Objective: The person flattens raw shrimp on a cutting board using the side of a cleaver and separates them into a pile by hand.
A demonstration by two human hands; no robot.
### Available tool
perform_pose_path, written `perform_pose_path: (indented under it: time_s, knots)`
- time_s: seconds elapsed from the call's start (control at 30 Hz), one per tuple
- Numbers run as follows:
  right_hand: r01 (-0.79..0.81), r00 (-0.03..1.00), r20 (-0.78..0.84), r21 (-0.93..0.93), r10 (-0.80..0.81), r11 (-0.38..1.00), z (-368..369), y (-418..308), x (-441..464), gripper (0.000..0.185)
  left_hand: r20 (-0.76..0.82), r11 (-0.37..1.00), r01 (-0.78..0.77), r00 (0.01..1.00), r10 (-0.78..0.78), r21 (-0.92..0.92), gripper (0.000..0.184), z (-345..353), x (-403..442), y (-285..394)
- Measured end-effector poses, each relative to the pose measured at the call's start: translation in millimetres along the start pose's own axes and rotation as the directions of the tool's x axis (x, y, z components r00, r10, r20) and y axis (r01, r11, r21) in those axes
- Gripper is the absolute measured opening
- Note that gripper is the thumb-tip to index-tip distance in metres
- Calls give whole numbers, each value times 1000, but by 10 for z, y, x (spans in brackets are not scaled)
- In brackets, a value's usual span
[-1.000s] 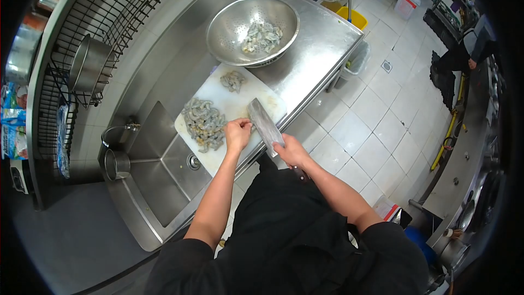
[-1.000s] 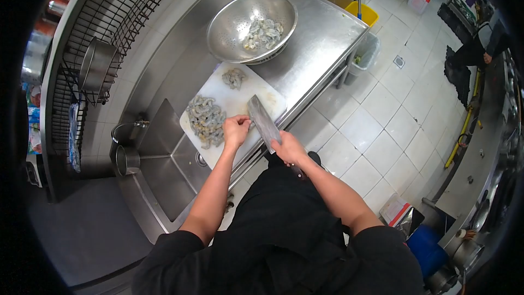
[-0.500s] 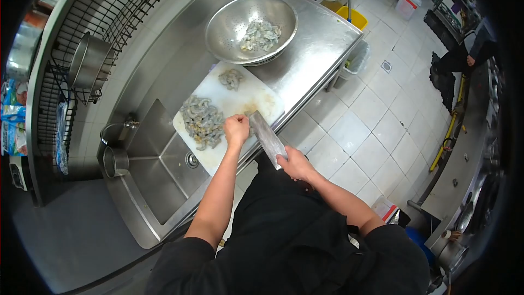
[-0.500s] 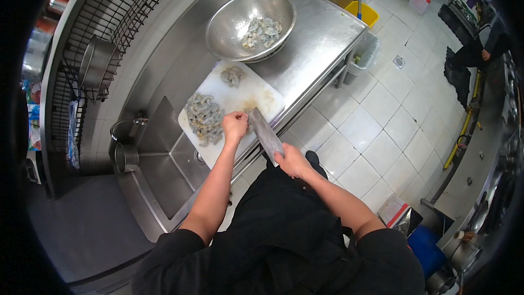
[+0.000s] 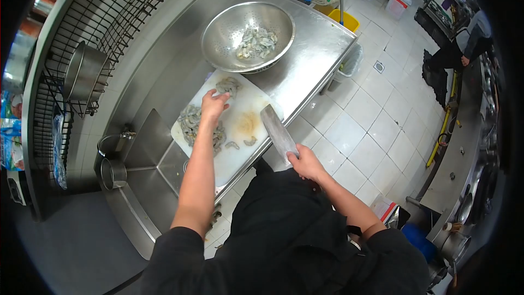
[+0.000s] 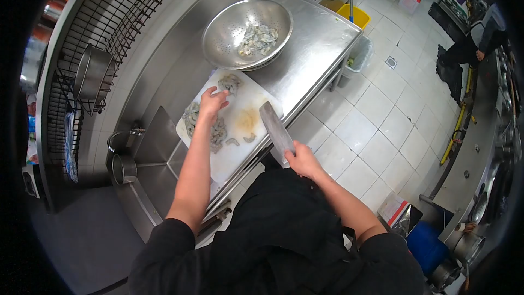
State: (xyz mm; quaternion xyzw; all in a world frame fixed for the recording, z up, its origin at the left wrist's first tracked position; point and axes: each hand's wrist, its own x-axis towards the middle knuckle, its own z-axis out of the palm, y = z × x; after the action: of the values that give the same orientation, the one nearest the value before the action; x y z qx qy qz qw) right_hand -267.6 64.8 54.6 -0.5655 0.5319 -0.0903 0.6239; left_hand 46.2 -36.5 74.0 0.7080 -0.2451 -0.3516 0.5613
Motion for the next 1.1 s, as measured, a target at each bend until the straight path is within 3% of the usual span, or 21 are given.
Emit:
perform_pose_path:
  time_s: [0.07, 0.13, 0.17, 0.2, 0.27, 0.3, 0.37, 0.4, 0.47, 0.5, 0.57, 0.7, 0.97, 1.1]
  knots:
    - [3, 1000, -3, 33, -3, 999, -36, -104, -18, 33, 303, 865, -88, 950, -76, 494, 19, -177, 2, 58]
    - [-2, 1000, -5, 37, 2, 999, -43, -127, -6, 33, 603, 725, -423, 797, 13, 543, 18, -259, -203, -232]
    - [-10, 1000, -7, 42, 10, 999, -42, -133, 1, 33, 638, 672, -431, 766, -79, 602, 16, -234, -455, -343]
    - [-12, 1000, -11, 42, 12, 999, -38, -134, 18, 33, 712, 603, -553, 702, -36, 575, 17, -237, -652, -528]
    - [-35, 999, -11, 17, 35, 999, -11, -114, 54, 34, 702, 412, -731, 666, 253, 545, 18, -241, -1015, -723]
    - [-41, 999, -9, 15, 42, 999, 3, -107, 76, 34, 702, 417, -728, 668, 248, 545, 18, -199, -1039, -777]
    - [-27, 1000, 1, 11, 27, 1000, 32, -101, 131, 35, 521, 409, -671, 740, 426, 618, 18, -169, -1078, -876]
    - [-32, 999, 4, 7, 32, 999, 49, -99, 160, 35, 518, 415, -667, 744, 422, 620, 18, -153, -1031, -919]
    - [-18, 1000, 10, 32, 18, 999, 76, -124, 249, 33, 369, 643, -559, 829, 421, 523, 16, -62, -837, -929]
    - [-18, 1000, 11, 28, 18, 999, 82, -144, 299, 33, 365, 645, -557, 830, 421, 523, 16, -41, -766, -895]
    - [-12, 998, 63, 121, 5, 993, 78, -181, 403, 30, 351, 748, -449, 886, 302, 490, 14, -30, -673, -827]
    - [-40, 994, 110, 209, 17, 977, 61, -206, 576, 29, 362, 682, -549, 834, 416, 483, 13, -56, -672, -826]
    - [-29, 976, 218, 141, -2, 990, 48, -174, 291, 32, 193, 741, -358, 933, 303, 568, 16, 0, -759, -803]
    - [-32, 985, 173, 123, 10, 992, 175, -208, 414, 32, 173, 793, -290, 957, 232, 536, 15, -3, -711, -920]
